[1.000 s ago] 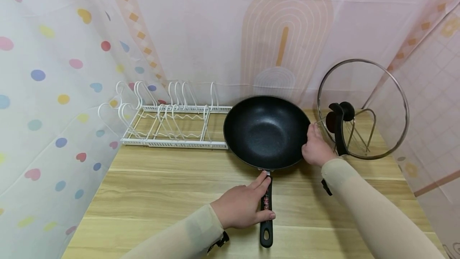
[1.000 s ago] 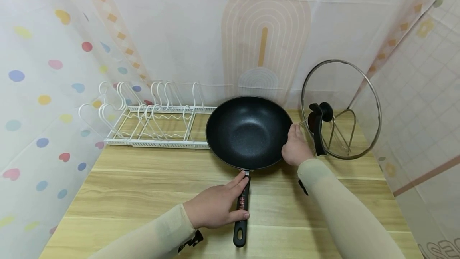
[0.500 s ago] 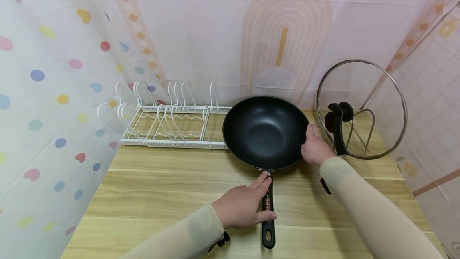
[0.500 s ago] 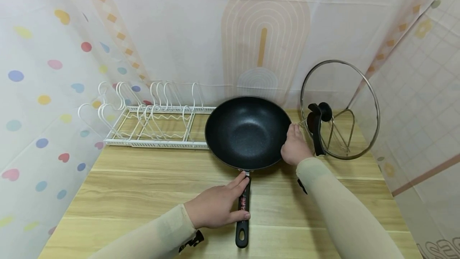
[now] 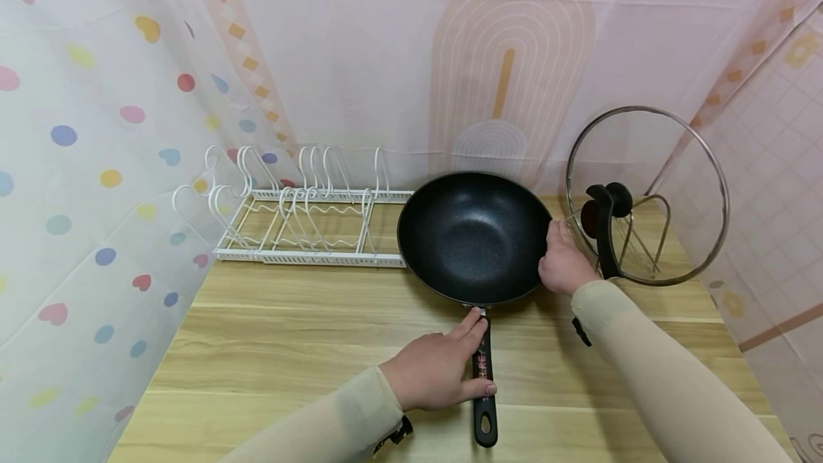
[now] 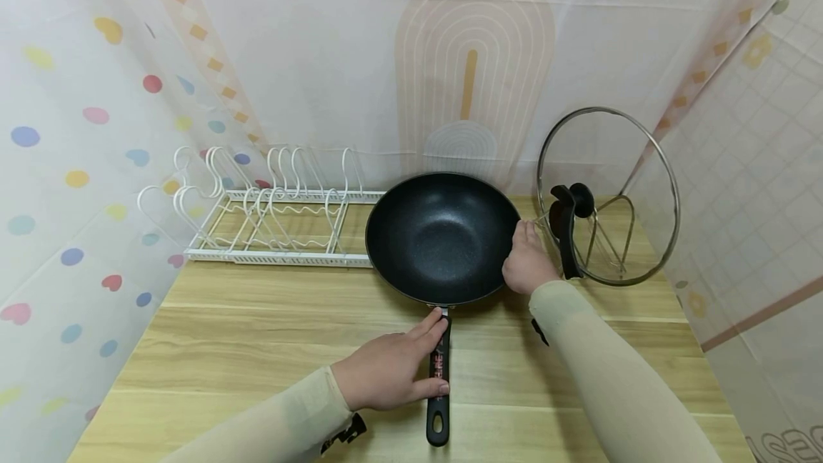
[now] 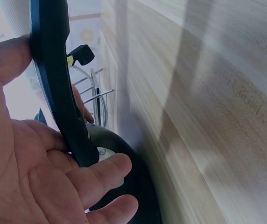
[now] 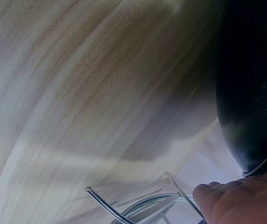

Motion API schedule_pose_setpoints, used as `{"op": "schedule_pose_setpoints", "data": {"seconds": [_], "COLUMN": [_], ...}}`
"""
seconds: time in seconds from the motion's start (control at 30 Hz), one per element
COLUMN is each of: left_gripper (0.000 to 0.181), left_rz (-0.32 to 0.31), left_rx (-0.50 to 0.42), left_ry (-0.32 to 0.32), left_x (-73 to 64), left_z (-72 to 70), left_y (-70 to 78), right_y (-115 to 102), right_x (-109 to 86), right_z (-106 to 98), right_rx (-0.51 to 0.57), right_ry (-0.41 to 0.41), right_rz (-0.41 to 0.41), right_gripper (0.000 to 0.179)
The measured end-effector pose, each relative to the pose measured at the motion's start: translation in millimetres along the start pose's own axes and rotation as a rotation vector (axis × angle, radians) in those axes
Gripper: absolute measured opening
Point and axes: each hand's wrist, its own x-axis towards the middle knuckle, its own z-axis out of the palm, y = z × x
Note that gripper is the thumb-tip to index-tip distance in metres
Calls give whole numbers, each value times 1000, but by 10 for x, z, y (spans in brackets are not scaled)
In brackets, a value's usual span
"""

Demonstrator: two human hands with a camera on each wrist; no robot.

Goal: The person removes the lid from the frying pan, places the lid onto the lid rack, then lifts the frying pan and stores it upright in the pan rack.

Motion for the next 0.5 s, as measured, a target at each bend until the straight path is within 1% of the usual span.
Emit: {"op": "schedule_pose_setpoints", "data": {"seconds": [0.27,0.5], "left_gripper": [89,89], "left_rz": [8,8], "left_rx": [9,3], "left_ry": [13,8], "left_x": [2,13], "left_z": [7,21], "left_y": [-6,-11], "right_y": [-27,-30], "right_x": [-17,-28], "right_z": [-4,-16], "right_rx": [17,16], "right_ry": [18,19], "right_rz": [-10,-11], "right_gripper": [75,75]}}
